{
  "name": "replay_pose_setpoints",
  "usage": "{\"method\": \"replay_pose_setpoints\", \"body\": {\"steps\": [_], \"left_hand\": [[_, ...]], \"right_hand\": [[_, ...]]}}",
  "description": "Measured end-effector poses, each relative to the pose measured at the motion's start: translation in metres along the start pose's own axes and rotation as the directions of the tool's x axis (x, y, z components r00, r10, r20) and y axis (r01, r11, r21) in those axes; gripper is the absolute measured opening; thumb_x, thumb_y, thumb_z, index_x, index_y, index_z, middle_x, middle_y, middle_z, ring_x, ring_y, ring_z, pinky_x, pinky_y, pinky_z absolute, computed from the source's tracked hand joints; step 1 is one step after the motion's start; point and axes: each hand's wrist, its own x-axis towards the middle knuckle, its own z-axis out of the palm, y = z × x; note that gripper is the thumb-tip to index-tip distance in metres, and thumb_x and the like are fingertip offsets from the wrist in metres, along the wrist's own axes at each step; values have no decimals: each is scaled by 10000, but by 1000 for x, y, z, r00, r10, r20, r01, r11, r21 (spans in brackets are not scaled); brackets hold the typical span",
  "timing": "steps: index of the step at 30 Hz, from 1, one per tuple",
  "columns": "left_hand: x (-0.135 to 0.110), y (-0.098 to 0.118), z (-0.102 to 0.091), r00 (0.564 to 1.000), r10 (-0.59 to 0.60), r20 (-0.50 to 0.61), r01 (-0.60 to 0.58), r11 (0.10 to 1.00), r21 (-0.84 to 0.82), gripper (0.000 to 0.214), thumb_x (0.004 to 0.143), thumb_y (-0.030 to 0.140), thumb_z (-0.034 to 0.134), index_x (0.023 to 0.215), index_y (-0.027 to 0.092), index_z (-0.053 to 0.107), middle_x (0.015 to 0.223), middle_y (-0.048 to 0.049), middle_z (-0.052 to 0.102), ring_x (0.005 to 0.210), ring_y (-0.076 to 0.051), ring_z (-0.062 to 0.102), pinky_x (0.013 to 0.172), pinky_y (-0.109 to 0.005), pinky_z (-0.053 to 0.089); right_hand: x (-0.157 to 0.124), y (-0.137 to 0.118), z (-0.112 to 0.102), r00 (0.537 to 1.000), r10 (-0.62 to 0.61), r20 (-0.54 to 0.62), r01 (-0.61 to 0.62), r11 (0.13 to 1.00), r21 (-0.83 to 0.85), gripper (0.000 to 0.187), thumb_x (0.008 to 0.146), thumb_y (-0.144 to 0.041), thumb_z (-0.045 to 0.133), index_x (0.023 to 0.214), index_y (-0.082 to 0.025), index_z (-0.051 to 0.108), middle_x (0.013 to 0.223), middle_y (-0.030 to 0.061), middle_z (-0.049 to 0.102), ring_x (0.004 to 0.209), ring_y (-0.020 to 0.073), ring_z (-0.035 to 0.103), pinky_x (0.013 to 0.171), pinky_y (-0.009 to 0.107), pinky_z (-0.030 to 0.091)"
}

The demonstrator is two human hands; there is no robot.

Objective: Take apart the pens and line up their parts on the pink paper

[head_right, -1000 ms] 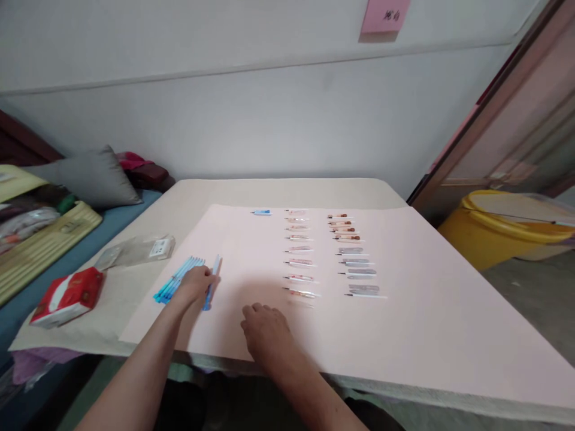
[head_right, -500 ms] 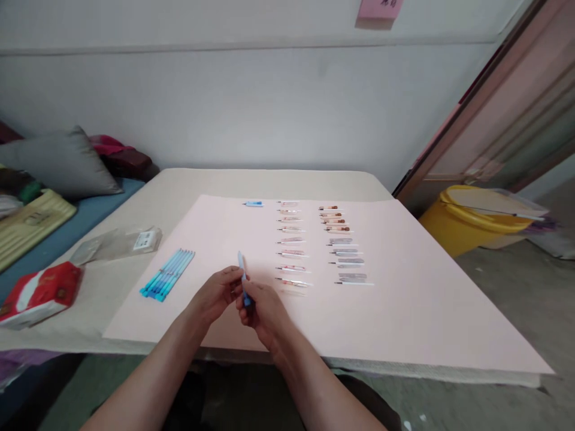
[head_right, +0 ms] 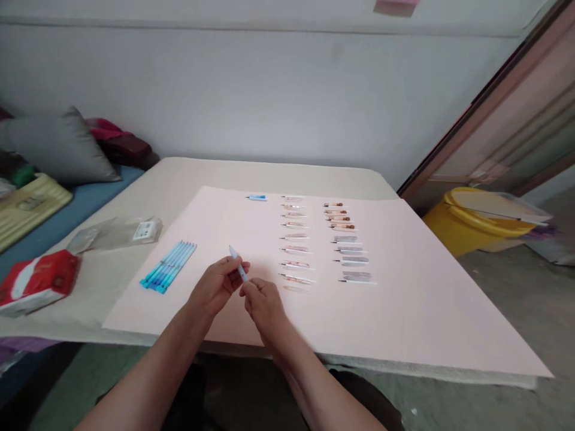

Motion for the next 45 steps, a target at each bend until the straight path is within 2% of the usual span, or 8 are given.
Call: {"method": "replay_pose_setpoints", "body": {"steps": [7, 16, 20, 25, 32, 35, 41, 45], "left_hand": [[-4, 6, 0, 997, -5, 72, 8, 999, -33, 192, 729, 234, 639, 877, 112, 620, 875, -117, 669, 824, -180, 626, 725, -289, 491], [-4, 8, 2, 984, -23, 179, 33, 998, -54, 120, 746, 148, 605, 863, 125, 606, 928, -121, 660, 870, -190, 613, 653, -250, 483], [-3, 4, 3, 992, 23, 121, -23, 1000, -1, 111, 702, 164, 658, 788, 125, 599, 820, -93, 665, 773, -159, 610, 665, -253, 474], [-3, 1, 3, 997, 67, 33, -70, 992, 102, 155, 653, 199, 707, 713, 123, 586, 698, -52, 644, 653, -116, 588, 626, -229, 452], [-8, 7, 5, 973, -41, 225, 46, 999, -15, 278, 741, 193, 625, 1008, 124, 586, 934, -134, 661, 903, -213, 611, 700, -292, 472], [-7, 6, 5, 978, -1, 209, -1, 1000, 10, 205, 715, 145, 642, 913, 114, 597, 899, -126, 665, 878, -209, 616, 702, -284, 470], [-3, 1, 3, 994, 66, 84, -78, 987, 139, 149, 667, 193, 700, 719, 114, 585, 711, -59, 638, 651, -119, 587, 632, -239, 456], [-5, 3, 5, 989, 1, 150, -9, 999, 48, 179, 714, 218, 659, 861, 128, 609, 843, -96, 659, 764, -162, 611, 666, -274, 471]], "right_hand": [[-2, -1, -2, 1000, -25, -6, 25, 999, -26, 164, 743, -285, 486, 633, -166, 515, 340, -88, 350, 322, 40, 213, 354, 197, 127], [-4, -9, -8, 964, 95, 249, -165, 946, 279, 223, 791, -375, 454, 765, -166, 527, 413, -91, 361, 326, 38, 199, 366, 197, 151], [-3, -8, -7, 994, -11, 105, 11, 1000, -5, 179, 782, -304, 457, 675, -171, 512, 367, -94, 314, 327, 48, 194, 370, 209, 141], [-4, -5, -7, 961, -277, -12, 241, 854, -461, 242, 794, -311, 457, 609, -170, 522, 471, -39, 452, 463, 77, 390, 450, 206, 264], [-2, -8, -9, 998, -43, 41, 48, 993, -111, 203, 786, -316, 424, 667, -173, 506, 360, -91, 312, 336, 55, 194, 366, 206, 137], [-3, -9, -10, 995, -94, 29, 98, 972, -212, 213, 794, -322, 429, 662, -174, 505, 385, -82, 332, 357, 60, 240, 380, 201, 182], [-4, -3, -9, 946, -323, 1, 263, 769, -583, 264, 828, -336, 413, 645, -177, 517, 483, -39, 428, 480, 90, 385, 469, 209, 280], [-1, -4, -11, 985, -171, 4, 156, 893, -422, 229, 800, -315, 421, 651, -172, 522, 427, -58, 382, 415, 78, 330, 426, 198, 254]]}}
